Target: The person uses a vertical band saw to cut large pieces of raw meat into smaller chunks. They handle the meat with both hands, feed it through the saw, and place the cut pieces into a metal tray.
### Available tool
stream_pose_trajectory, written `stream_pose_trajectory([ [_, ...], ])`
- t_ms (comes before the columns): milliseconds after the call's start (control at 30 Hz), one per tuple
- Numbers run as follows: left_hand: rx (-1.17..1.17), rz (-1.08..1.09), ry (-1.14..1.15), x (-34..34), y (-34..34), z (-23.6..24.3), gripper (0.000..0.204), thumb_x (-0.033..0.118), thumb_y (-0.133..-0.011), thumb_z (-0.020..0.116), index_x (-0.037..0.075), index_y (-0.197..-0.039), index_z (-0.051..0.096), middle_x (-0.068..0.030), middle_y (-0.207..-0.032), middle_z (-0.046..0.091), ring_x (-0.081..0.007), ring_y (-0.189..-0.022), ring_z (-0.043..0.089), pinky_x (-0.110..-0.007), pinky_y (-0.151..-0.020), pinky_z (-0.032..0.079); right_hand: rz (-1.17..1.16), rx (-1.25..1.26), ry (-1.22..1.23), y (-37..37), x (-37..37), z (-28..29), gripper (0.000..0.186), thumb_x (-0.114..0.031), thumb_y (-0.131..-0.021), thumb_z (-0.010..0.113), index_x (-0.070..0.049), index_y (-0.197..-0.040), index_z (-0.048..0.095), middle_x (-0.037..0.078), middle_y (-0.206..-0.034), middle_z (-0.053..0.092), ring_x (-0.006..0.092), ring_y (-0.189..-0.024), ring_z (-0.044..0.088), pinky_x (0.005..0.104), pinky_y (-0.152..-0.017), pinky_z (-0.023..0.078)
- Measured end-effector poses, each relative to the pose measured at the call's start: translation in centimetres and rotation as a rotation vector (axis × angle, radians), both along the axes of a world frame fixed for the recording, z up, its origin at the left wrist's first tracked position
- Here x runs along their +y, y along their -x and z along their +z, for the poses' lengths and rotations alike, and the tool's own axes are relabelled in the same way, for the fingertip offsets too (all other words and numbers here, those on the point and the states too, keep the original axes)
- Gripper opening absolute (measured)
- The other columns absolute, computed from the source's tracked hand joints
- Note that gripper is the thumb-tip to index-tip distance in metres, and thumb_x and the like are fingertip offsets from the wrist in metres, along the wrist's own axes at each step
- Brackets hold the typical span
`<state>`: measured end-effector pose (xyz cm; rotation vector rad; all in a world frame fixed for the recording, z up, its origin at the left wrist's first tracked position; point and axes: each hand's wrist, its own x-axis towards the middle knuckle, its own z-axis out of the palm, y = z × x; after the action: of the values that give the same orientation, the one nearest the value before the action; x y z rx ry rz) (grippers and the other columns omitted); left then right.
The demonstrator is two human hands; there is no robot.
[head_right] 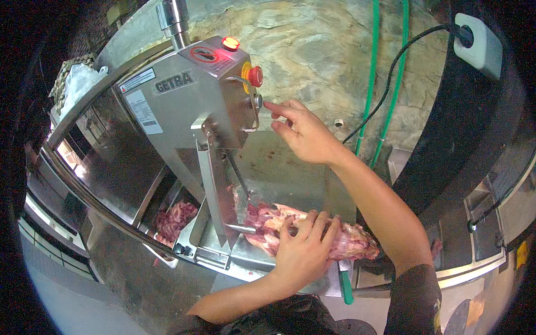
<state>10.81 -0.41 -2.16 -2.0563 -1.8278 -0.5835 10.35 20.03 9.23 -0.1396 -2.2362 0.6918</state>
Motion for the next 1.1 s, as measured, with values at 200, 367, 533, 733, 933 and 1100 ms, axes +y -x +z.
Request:
stream_pose_trajectory([
  [200, 0.002, 0.036, 0.004, -0.1, 0.0, -0.1, 0.066, 0.034, -0.079, 0.07, 0.013, -0.139, 0.054, -0.0096, -0.136, 0.055, -0.0247, -0.131, 0.047, -0.059, -0.102, 0.035, -0.017, 0.037, -0.013, 2.1, 0.6, -0.2, 0.035, -0.012, -0.098, 0.059, -0.003, -0.132, 0.063, 0.014, -0.104, 0.059, 0.0263, -0.099, 0.059, 0.0343, -0.092, 0.046],
  [367, -0.005, 0.027, 0.009, -0.2, 0.0, -0.1, 0.062, 0.034, -0.082, 0.066, 0.013, -0.139, 0.054, -0.0094, -0.137, 0.055, -0.024, -0.131, 0.048, -0.058, -0.103, 0.033, -0.074, 0.017, -0.052, 1.4, 0.7, 0.4, 0.035, -0.019, -0.102, 0.057, -0.002, -0.132, 0.062, 0.009, -0.106, 0.06, 0.0198, -0.101, 0.058, 0.0321, -0.09, 0.045],
  [533, 0.0, 0.022, -0.01, -0.2, 0.0, -0.1, 0.061, 0.034, -0.083, 0.066, 0.013, -0.139, 0.054, -0.0104, -0.136, 0.056, -0.0248, -0.13, 0.049, -0.057, -0.102, 0.034, -0.139, 0.217, 0.017, 1.9, 0.2, 1.6, 0.036, -0.015, -0.095, 0.068, -0.006, -0.129, 0.066, 0.013, -0.114, 0.066, 0.0222, -0.098, 0.068, 0.0329, -0.082, 0.055],
  [733, 0.015, 0.02, 0.002, -0.2, 0.2, -0.1, 0.063, 0.034, -0.082, 0.066, 0.012, -0.139, 0.054, -0.0107, -0.136, 0.056, -0.0248, -0.13, 0.049, -0.056, -0.101, 0.035, 0.003, 0.328, -0.021, 5.4, 2.1, 5.1, 0.035, -0.018, -0.092, 0.074, -0.004, -0.124, 0.068, 0.012, -0.106, 0.073, 0.0198, -0.092, 0.072, 0.0324, -0.084, 0.058],
  [933, -0.007, 0.008, -0.034, -0.3, 0.4, -0.3, 0.062, 0.032, -0.082, 0.065, 0.011, -0.139, 0.053, -0.0107, -0.134, 0.056, -0.0251, -0.128, 0.05, -0.054, -0.099, 0.036, 0.019, 0.136, 0.555, 5.1, 1.5, 7.4, 0.033, -0.02, -0.093, 0.075, 0.004, -0.115, 0.07, 0.009, -0.098, 0.074, 0.0157, -0.087, 0.072, 0.0281, -0.079, 0.059],
  [1100, -0.019, 0.007, -0.036, -0.3, 0.4, -0.3, 0.056, 0.027, -0.084, 0.06, 0.01, -0.138, 0.054, -0.0108, -0.133, 0.056, -0.0248, -0.127, 0.05, -0.054, -0.099, 0.036, -0.01, 0.217, 0.542, 3.7, 0.8, 6.2, 0.032, -0.024, -0.094, 0.073, 0.004, -0.11, 0.071, 0.009, -0.094, 0.074, 0.014, -0.081, 0.07, 0.0266, -0.077, 0.056],
])
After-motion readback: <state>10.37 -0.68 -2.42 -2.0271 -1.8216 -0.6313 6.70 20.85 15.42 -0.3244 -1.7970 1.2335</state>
